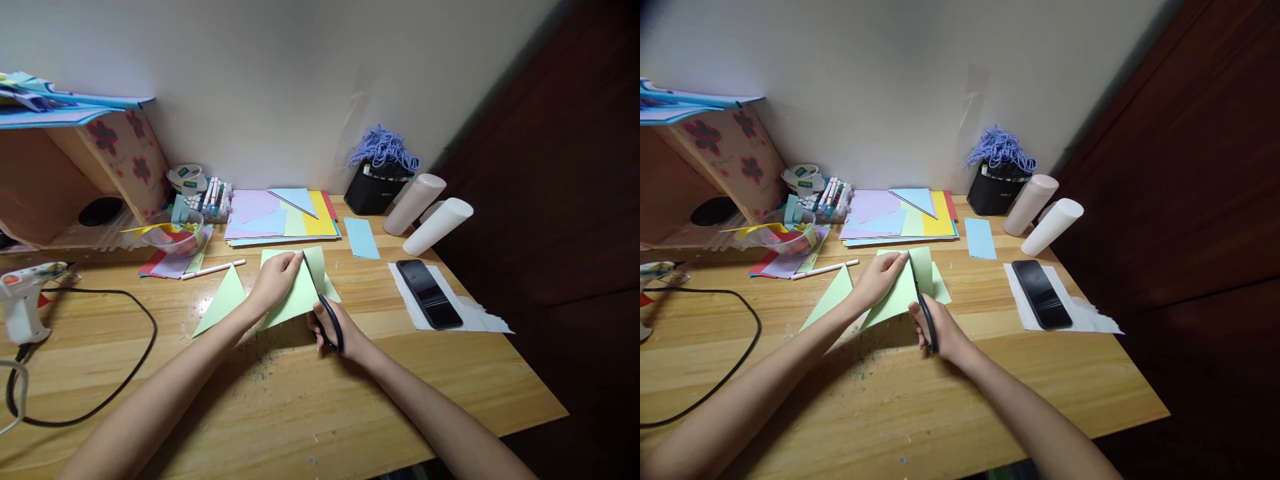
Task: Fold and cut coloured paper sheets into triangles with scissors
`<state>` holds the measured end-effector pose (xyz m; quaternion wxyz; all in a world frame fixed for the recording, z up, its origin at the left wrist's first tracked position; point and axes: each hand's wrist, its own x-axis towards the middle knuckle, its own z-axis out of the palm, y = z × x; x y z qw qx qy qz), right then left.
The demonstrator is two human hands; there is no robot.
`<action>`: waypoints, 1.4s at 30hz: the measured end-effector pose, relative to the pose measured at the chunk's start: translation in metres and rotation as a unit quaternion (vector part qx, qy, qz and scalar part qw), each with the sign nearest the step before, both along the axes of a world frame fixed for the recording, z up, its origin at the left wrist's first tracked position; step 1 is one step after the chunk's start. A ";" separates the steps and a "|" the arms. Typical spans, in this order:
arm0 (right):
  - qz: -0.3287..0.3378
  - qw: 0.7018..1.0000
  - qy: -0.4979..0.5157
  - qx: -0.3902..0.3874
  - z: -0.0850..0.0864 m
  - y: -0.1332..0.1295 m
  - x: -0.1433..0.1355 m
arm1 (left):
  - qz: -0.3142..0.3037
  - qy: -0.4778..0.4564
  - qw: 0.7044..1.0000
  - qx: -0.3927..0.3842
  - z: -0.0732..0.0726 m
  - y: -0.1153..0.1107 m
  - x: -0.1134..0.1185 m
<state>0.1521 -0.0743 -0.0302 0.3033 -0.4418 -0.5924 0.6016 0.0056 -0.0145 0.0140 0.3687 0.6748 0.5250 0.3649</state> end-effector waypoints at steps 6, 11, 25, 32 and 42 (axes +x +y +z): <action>-0.022 1.000 0.002 -0.003 -0.001 0.000 -0.002 | -0.005 -0.021 1.000 -0.007 -0.002 0.001 -0.001; -0.012 1.000 0.013 0.012 0.001 -0.001 -0.001 | -0.026 -0.033 0.998 -0.042 0.000 -0.001 0.001; -0.061 0.998 0.020 -0.013 0.000 -0.004 -0.005 | -0.043 0.005 0.997 -0.058 0.006 -0.001 -0.002; -0.093 0.995 0.028 -0.034 0.006 0.005 0.002 | -0.032 0.248 0.968 0.006 0.036 0.024 -0.065; -0.173 0.859 -0.437 0.204 0.011 0.039 0.044 | 0.005 0.517 0.851 -0.093 0.029 0.030 -0.111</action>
